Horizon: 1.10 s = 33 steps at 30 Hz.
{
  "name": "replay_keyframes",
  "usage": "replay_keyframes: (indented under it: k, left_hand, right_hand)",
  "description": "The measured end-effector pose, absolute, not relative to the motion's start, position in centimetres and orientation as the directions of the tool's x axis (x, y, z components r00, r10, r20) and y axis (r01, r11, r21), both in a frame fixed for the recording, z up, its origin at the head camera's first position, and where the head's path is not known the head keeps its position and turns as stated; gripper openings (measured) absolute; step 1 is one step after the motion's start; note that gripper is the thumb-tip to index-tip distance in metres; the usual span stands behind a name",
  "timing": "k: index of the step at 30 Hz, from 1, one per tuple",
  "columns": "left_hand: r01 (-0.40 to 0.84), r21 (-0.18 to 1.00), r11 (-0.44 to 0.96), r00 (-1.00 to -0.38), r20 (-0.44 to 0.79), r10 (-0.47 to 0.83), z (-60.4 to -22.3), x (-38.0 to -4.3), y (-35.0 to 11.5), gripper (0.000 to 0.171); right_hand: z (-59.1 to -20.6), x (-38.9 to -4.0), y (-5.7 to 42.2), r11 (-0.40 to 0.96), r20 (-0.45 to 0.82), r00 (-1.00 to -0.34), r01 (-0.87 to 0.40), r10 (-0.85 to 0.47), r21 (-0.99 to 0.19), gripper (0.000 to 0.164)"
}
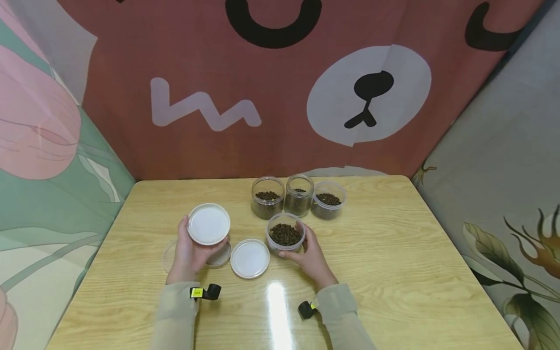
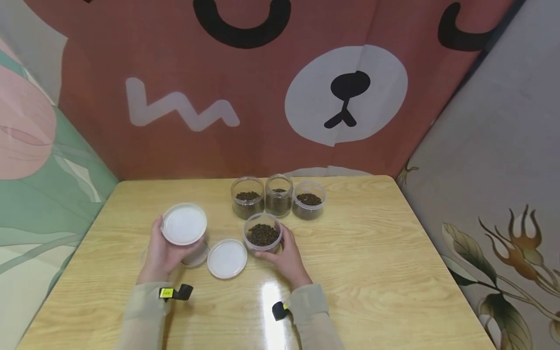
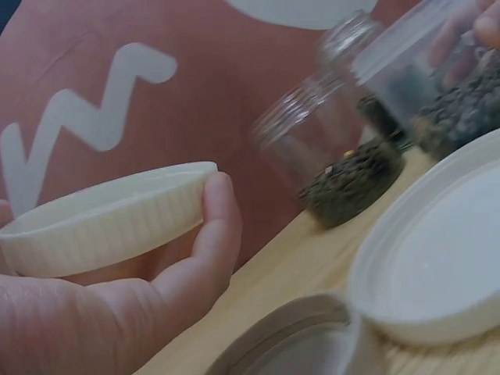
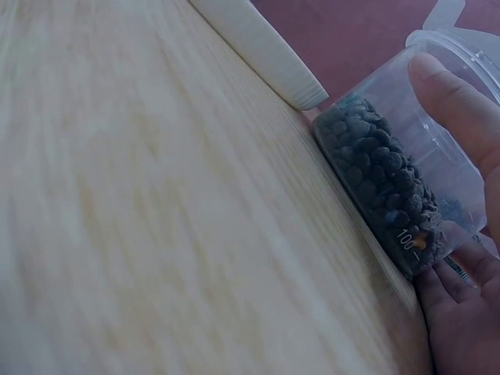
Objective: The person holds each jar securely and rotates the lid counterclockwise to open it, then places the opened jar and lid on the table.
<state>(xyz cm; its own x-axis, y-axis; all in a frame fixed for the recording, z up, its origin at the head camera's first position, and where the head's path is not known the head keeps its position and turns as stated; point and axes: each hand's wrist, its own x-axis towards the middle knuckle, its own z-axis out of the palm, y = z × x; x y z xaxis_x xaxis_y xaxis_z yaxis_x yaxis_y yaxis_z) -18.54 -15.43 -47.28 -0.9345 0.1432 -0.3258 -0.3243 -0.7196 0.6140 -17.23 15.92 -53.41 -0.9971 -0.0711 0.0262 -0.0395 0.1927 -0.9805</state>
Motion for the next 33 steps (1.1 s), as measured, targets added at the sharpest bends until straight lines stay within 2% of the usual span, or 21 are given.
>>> replay_keyframes:
  k: [5, 10, 19, 24, 29, 33]
  left_hand:
    - [-0.312, 0.588, -0.746, -0.937, -0.322, 0.138, -47.3, -18.1, -17.2, 0.06]
    - [-0.308, 0.53, -0.79, -0.933, -0.332, 0.141, -47.6, -17.6, -18.8, 0.06]
    - [-0.188, 0.54, -0.821, -0.958, -0.286, 0.032, -48.0, -16.3, -22.9, 0.055]
    - [-0.112, 0.489, -0.865, -0.972, -0.233, -0.007, -48.5, -15.1, -25.8, 0.053]
    - [-0.061, 0.41, -0.91, -0.984, -0.178, -0.014, -49.2, -14.5, -27.9, 0.057]
    - [-0.06, 0.366, -0.929, -0.983, -0.186, -0.009, -49.7, -14.3, -28.9, 0.047]
  right_hand:
    - [-50.9, -16.4, 15.6, 0.206, 0.011, -0.995, -0.03, -0.095, -0.978, 0.101]
    - [-50.2, -16.0, 15.6, 0.211, 0.007, -0.996, -0.026, -0.093, -0.977, 0.099]
    - [-50.6, -16.1, 15.4, 0.193, 0.004, -0.996, -0.02, -0.085, -0.981, 0.1]
    - [-50.6, -16.0, 15.4, 0.195, -0.003, -0.996, -0.014, -0.087, -0.981, 0.099]
    - [-52.4, -16.7, 15.6, 0.202, 0.011, -0.998, -0.025, -0.069, -0.979, 0.101]
    - [-54.5, -17.4, 16.1, 0.22, 0.036, -0.998, -0.047, -0.053, -0.974, 0.102]
